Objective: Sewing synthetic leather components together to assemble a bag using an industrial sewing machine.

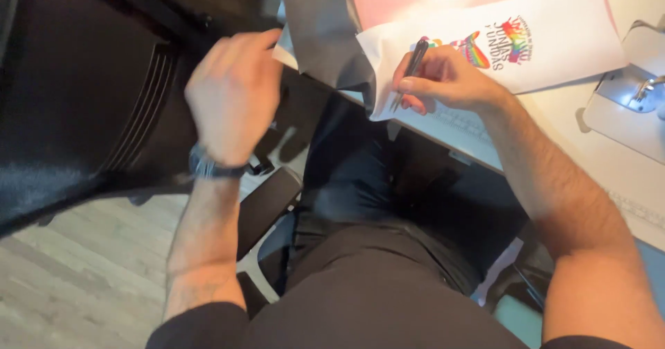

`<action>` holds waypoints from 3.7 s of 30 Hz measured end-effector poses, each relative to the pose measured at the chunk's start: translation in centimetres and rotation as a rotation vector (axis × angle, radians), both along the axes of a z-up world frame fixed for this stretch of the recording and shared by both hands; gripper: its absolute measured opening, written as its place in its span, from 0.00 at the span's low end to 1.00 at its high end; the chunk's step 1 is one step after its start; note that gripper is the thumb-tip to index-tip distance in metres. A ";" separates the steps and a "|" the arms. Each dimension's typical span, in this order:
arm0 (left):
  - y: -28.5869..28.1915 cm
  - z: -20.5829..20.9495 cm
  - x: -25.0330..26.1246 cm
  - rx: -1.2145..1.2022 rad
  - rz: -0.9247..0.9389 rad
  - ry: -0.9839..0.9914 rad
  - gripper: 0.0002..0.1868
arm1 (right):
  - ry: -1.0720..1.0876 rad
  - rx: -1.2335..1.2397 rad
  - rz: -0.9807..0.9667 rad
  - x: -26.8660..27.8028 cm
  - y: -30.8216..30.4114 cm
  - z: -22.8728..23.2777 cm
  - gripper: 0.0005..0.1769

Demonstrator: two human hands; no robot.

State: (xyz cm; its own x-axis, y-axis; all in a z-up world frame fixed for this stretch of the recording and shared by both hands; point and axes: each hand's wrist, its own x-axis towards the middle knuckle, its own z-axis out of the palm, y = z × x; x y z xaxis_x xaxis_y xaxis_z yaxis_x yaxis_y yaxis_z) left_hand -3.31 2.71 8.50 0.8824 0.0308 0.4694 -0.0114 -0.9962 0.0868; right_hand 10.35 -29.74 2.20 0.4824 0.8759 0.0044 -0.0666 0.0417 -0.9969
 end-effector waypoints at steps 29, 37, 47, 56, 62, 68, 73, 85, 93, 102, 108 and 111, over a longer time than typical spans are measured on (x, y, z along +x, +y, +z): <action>-6.3 -4.6 6.3 -0.508 -0.632 0.134 0.07 | -0.147 0.216 -0.487 1.7 3.4 -1.4 0.09; -6.5 -5.8 7.4 -0.900 -0.508 0.240 0.09 | -0.076 0.326 -0.474 1.3 3.4 -4.1 0.09; -7.0 -6.6 7.1 -0.825 -0.520 0.113 0.10 | -0.220 0.200 -0.499 1.1 3.4 -3.6 0.07; -7.3 -6.8 7.2 -0.838 -0.490 0.085 0.10 | -0.325 0.108 -0.505 0.8 3.5 -3.7 0.07; -3.0 -2.5 4.7 -0.878 -0.432 -0.058 0.06 | -0.228 0.230 -0.563 0.8 3.7 -2.5 0.08; 4.1 -3.0 -2.9 0.351 0.412 0.136 0.14 | -0.367 0.361 -0.613 -1.0 3.7 -2.2 0.14; -5.2 1.5 -0.7 -0.219 -0.141 -0.055 0.18 | -0.423 0.395 -0.613 -2.2 3.9 -2.1 0.17; -10.6 1.3 6.1 -0.407 -0.464 0.039 0.22 | -0.685 0.449 -0.986 5.9 -2.2 -1.3 0.07; -15.5 -4.1 23.4 0.100 -0.700 -0.114 0.05 | -0.425 0.592 -1.138 12.0 -6.3 -6.5 0.08; -15.6 -4.7 24.7 -0.385 -0.618 -0.290 0.11 | 0.016 0.629 -1.281 13.9 -8.3 -7.7 0.11; -15.4 -6.4 25.5 -0.289 -0.573 -0.168 0.11 | -0.642 0.587 -1.267 4.9 -11.2 0.5 0.11; -15.5 -4.2 23.3 -0.242 -0.565 -0.079 0.09 | -0.732 0.182 -1.237 -6.5 -13.8 3.0 0.05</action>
State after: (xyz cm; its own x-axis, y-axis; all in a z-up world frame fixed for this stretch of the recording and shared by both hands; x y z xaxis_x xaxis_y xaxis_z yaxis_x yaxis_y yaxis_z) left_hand 19.99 -12.79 4.34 0.7564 -0.3173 0.5720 -0.5467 -0.7868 0.2865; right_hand 3.85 -43.56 5.18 0.7565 -0.1318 0.6406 0.6174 -0.1790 -0.7660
